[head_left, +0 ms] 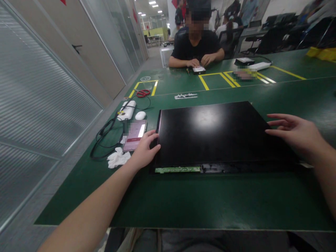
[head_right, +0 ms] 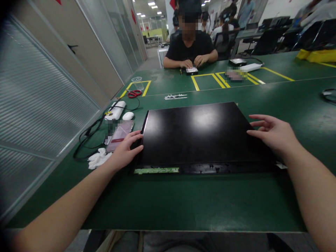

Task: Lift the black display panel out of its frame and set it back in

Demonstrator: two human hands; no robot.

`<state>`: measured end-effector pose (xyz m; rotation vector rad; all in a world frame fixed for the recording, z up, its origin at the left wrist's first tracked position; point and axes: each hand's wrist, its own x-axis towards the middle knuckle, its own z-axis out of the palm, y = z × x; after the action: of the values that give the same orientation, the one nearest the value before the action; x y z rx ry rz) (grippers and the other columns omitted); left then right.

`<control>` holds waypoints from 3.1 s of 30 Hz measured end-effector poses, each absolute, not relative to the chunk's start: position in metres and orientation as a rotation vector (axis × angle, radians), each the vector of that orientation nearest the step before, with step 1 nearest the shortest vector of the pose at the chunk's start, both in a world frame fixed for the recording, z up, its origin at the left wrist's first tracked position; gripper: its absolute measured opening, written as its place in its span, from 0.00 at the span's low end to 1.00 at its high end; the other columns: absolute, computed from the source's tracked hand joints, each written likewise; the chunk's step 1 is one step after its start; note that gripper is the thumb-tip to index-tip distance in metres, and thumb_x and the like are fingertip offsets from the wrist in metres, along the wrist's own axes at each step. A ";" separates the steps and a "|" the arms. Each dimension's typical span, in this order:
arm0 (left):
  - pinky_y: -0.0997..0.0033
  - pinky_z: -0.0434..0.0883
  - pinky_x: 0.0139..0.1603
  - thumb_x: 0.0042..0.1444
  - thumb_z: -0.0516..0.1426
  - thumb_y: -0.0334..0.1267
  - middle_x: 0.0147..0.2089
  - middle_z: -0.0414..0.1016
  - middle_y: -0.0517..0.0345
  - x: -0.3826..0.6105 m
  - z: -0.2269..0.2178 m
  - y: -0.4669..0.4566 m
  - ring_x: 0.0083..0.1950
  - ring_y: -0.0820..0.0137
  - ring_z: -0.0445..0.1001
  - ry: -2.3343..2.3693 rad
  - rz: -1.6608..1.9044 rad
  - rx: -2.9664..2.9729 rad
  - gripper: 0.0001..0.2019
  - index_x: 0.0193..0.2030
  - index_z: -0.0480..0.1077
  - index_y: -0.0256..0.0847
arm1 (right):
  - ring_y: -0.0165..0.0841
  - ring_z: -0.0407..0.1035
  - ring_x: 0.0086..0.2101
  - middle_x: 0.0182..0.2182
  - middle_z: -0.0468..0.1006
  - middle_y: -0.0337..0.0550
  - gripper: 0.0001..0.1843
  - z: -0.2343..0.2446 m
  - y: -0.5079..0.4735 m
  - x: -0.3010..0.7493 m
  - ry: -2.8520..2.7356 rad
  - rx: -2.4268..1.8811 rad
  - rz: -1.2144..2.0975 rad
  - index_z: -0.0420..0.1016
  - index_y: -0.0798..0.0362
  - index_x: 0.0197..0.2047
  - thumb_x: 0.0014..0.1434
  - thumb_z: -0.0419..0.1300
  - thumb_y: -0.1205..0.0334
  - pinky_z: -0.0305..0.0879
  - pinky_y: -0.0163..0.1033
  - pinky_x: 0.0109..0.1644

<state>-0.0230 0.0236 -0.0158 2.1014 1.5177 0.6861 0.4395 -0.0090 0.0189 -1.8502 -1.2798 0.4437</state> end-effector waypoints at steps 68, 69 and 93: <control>0.44 0.60 0.69 0.63 0.49 0.36 0.69 0.58 0.31 -0.014 -0.019 0.018 0.70 0.47 0.60 1.572 0.492 2.491 0.23 0.62 0.65 0.29 | 0.24 0.61 0.19 0.27 0.72 0.44 0.17 0.023 -0.013 0.432 -1.150 -1.827 0.401 0.71 0.54 0.33 0.37 0.54 0.58 0.58 0.34 0.23; 0.44 0.60 0.69 0.64 0.49 0.37 0.69 0.57 0.31 -0.014 -0.018 0.018 0.70 0.47 0.60 1.576 0.489 2.489 0.23 0.62 0.65 0.29 | 0.24 0.61 0.19 0.28 0.72 0.45 0.17 0.023 -0.012 0.433 -1.124 -1.806 0.426 0.71 0.54 0.33 0.37 0.54 0.59 0.58 0.34 0.22; 0.46 0.57 0.70 0.64 0.54 0.50 0.71 0.55 0.32 -0.010 -0.020 0.015 0.71 0.45 0.57 1.657 0.468 2.423 0.28 0.64 0.64 0.31 | 0.26 0.60 0.14 0.13 0.68 0.35 0.14 0.032 -0.011 0.442 -1.523 -2.260 0.240 0.72 0.46 0.30 0.39 0.52 0.53 0.55 0.37 0.22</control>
<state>-0.0101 0.0151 -0.0203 2.4233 1.6572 0.4685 0.4425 -0.0106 0.0321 -2.2604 -1.5235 0.2398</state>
